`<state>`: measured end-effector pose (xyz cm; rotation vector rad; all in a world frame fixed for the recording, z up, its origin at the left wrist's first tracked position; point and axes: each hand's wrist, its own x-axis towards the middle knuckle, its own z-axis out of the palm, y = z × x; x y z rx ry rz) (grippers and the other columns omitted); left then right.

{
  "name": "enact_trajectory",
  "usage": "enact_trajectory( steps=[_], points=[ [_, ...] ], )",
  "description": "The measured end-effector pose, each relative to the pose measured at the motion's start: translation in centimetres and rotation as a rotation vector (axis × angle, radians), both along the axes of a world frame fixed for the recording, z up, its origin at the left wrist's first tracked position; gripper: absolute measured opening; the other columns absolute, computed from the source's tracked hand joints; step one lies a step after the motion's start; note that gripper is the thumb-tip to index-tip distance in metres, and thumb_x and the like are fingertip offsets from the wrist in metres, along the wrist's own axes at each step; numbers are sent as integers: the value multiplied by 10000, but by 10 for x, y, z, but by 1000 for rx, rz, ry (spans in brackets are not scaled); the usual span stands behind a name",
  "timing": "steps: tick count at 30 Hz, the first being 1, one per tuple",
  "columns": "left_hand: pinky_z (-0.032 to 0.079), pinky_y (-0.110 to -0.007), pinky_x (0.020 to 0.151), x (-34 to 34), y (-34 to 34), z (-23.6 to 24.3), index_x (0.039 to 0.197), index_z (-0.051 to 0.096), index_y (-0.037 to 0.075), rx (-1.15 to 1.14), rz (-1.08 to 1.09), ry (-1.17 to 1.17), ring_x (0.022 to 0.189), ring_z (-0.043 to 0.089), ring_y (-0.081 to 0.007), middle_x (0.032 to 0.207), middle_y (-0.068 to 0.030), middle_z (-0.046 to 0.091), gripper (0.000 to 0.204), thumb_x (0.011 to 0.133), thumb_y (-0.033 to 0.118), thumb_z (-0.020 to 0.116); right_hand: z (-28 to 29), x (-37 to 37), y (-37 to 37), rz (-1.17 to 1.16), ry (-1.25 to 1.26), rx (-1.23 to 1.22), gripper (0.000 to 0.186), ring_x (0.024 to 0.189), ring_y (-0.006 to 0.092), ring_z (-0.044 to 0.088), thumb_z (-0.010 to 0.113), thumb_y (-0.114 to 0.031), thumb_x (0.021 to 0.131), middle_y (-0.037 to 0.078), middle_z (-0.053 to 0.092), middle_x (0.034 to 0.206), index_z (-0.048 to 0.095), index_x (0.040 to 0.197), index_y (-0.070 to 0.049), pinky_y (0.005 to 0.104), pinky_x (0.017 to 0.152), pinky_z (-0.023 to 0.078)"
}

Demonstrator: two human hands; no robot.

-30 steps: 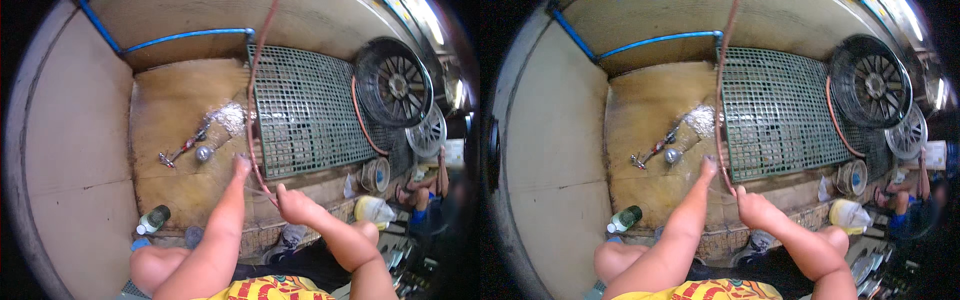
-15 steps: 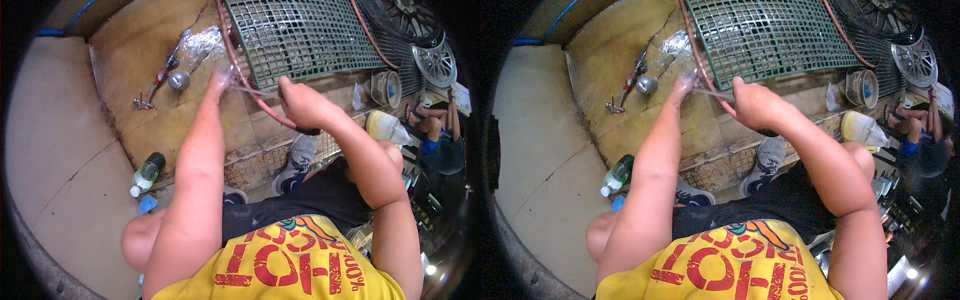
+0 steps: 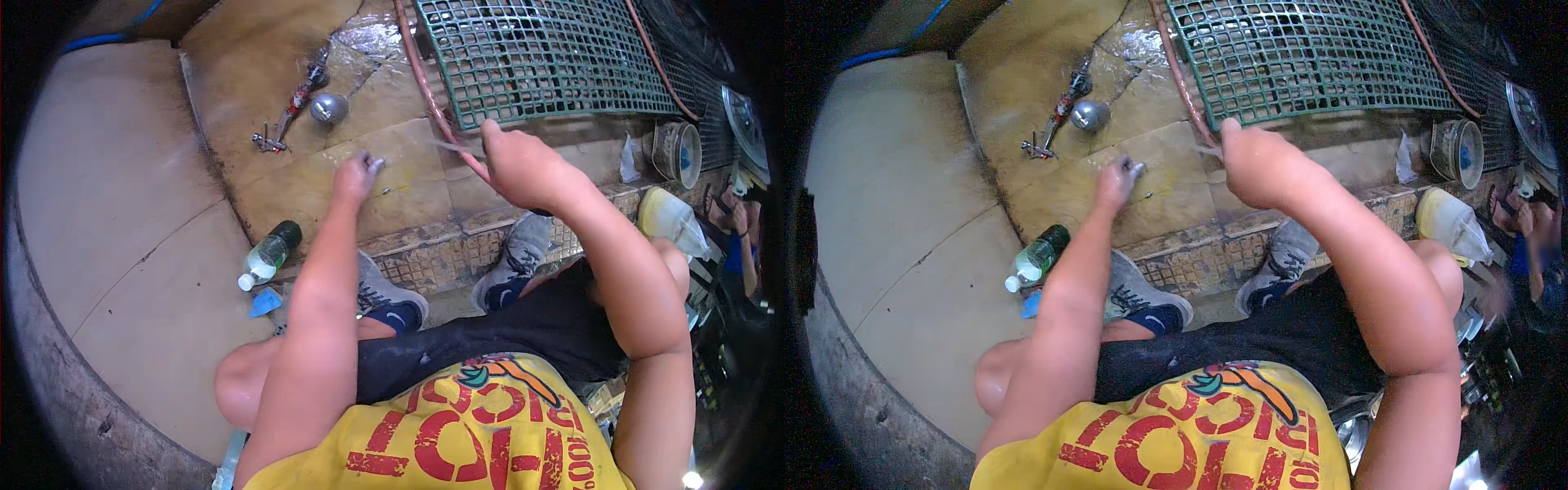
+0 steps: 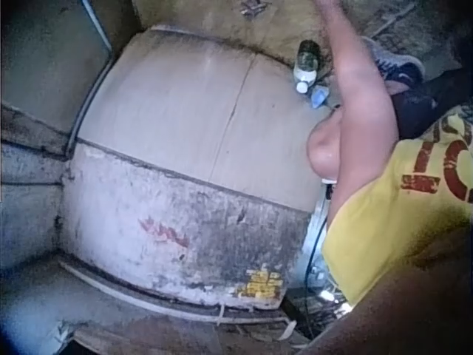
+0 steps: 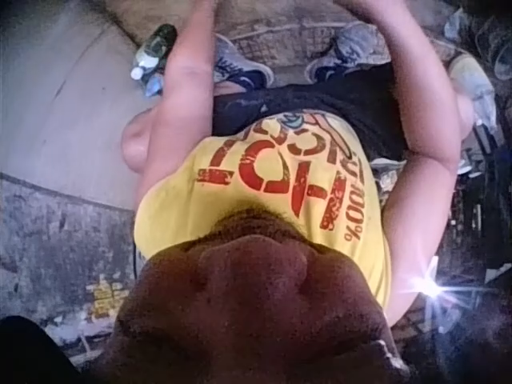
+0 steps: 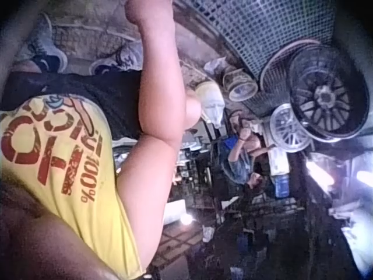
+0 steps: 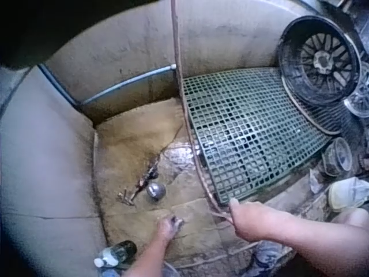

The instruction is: Cleaning an automotive spray gun component using water from a hose in a wash bay area.

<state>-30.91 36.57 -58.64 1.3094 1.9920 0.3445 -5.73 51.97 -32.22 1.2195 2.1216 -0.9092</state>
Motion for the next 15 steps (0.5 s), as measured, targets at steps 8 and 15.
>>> enact_trajectory(
  steps=[8, 15],
  points=[
    [523, -550, 892, 47, -1, -14, 1118, 580, 1, -283, -5, 122, 1009, 665, -467, 1054, -297, 685, 219, 927, 83, 512, 2, -15, -31, 58, 38, -70, 275, 896, 490, 667, 487, -2, 886, 315, 678, 924, 440, 1153, 46, 570, 808, 525],
    [519, -536, 872, 59, 1, -11, 1109, 572, -2, -241, 162, 81, 988, 653, -478, 1019, -301, 678, 204, 945, 102, 510, 2, -10, -38, 48, 20, -101, 336, 927, 498, 657, 485, 2, 879, 327, 673, 936, 442, 1206, 66, 577, 809, 517]
  ],
)
